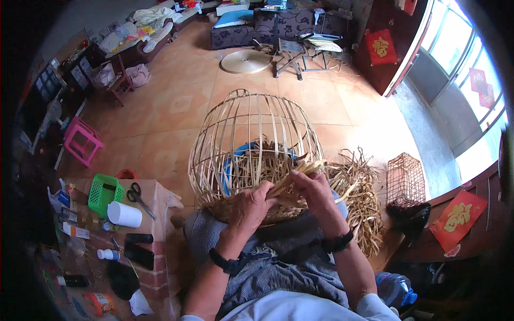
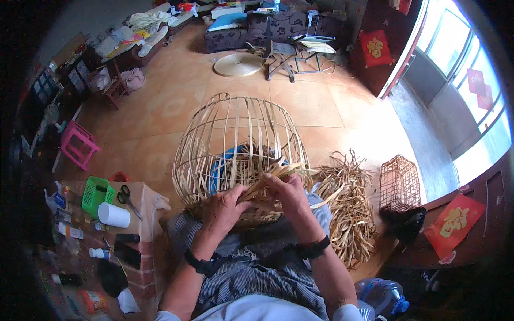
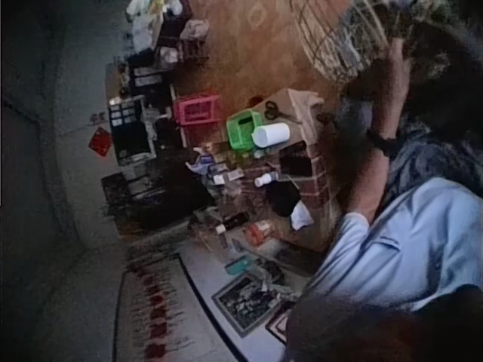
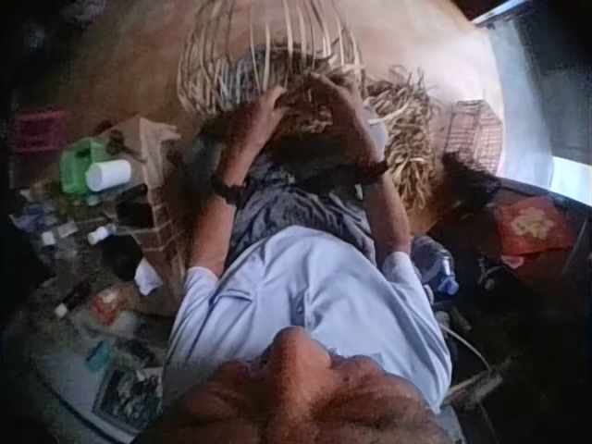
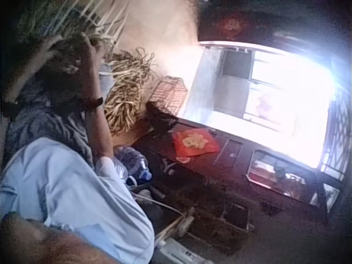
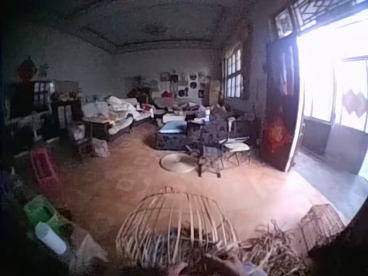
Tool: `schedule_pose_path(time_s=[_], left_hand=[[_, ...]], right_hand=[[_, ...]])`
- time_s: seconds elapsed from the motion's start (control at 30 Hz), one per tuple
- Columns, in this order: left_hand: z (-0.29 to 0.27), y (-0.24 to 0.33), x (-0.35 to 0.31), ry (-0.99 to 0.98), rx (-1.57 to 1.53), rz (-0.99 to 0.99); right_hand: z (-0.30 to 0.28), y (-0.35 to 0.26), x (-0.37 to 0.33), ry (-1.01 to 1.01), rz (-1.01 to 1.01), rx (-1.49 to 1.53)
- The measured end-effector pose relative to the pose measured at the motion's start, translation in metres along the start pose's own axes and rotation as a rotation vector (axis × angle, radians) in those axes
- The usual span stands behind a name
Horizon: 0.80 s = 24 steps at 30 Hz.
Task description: Weaving a bamboo basket by hand.
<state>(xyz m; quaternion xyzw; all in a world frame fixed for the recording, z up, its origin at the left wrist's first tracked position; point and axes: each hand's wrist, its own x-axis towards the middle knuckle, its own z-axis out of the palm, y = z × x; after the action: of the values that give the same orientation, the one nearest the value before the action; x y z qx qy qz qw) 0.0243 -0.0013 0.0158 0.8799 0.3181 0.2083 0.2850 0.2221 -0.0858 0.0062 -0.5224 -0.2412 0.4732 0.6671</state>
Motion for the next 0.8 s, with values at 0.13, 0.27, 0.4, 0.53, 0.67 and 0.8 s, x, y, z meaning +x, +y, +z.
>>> schedule_pose_path(time_s=[0.13,0.27,0.4,0.53,0.67,0.8], left_hand=[[0.008,-0.002,0.001,0.078,-0.01,0.054],[0.008,0.004,0.003,0.03,0.027,-0.076],[0.006,0.007,0.004,0.024,0.034,-0.1],[0.01,0.001,0.002,0.069,-0.041,-0.061],[0.016,-0.001,0.003,0.079,0.007,-0.049],[0.011,0.006,0.004,0.045,-0.046,-0.075]], right_hand=[[-0.009,0.007,0.019,-0.018,-0.012,0.041],[0.0,-0.01,0.03,-0.024,-0.007,-0.129],[0.006,-0.022,0.037,-0.072,-0.122,-0.441],[0.025,-0.033,0.037,-0.03,-0.329,-1.045],[0.025,-0.027,0.042,-0.036,-0.534,-1.349],[0.035,-0.026,0.04,-0.029,-0.503,-1.497]])
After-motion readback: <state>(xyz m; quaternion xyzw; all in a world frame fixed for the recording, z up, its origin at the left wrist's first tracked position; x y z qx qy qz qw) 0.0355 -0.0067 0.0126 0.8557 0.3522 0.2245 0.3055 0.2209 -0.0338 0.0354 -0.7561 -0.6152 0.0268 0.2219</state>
